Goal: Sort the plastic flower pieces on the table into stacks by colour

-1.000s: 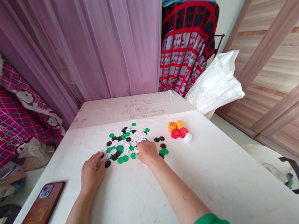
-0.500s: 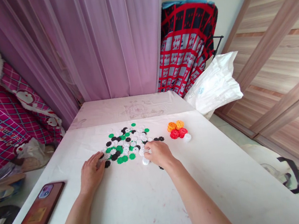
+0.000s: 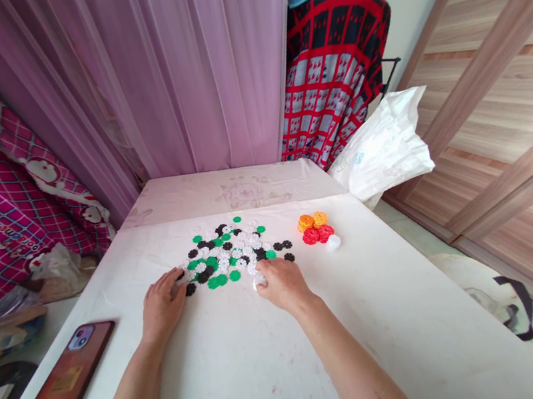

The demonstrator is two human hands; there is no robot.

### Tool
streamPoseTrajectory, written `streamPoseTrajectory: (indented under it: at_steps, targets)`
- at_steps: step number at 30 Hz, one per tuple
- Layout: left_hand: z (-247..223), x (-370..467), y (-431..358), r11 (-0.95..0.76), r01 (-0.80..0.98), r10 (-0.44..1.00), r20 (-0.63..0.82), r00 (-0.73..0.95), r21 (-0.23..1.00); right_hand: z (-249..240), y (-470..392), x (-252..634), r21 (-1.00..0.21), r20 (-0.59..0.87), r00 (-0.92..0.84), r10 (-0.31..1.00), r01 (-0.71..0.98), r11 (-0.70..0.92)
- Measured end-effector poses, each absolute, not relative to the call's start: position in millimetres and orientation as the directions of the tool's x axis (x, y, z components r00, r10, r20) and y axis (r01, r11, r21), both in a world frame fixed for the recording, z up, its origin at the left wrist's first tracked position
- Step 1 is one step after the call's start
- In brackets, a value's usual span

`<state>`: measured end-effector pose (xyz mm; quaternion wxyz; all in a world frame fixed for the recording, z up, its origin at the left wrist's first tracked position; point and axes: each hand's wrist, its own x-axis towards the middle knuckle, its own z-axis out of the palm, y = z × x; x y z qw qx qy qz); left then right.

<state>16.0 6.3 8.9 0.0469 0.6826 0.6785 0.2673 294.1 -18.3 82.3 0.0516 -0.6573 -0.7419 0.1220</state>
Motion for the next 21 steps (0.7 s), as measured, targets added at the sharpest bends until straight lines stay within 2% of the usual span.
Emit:
streamPoseTrajectory:
  at_steps: [6,9,12,17,21]
  targets:
    - [9,16,6,-0.07,0.9,0.954,0.292,-0.066,0.43,75,-6,303,-0.295,-0.04,-0.107,0.993,0.951,0.09]
    - [10,16,6,-0.066,0.897,0.956,0.284,-0.068,0.437,72,5,303,-0.286,-0.085,-0.043,0.995,0.958,0.017]
    - [12,16,6,-0.065,0.895,0.958,0.279,-0.068,0.44,75,17,295,-0.236,-0.137,0.005,0.99,0.971,-0.037]
    - [12,17,6,-0.063,0.897,0.955,0.286,-0.073,0.438,82,33,271,-0.081,-0.19,0.012,0.982,0.996,-0.028]
    - [11,17,6,-0.066,0.898,0.954,0.291,-0.071,0.436,83,38,257,-0.067,-0.238,0.018,0.971,0.997,-0.035]
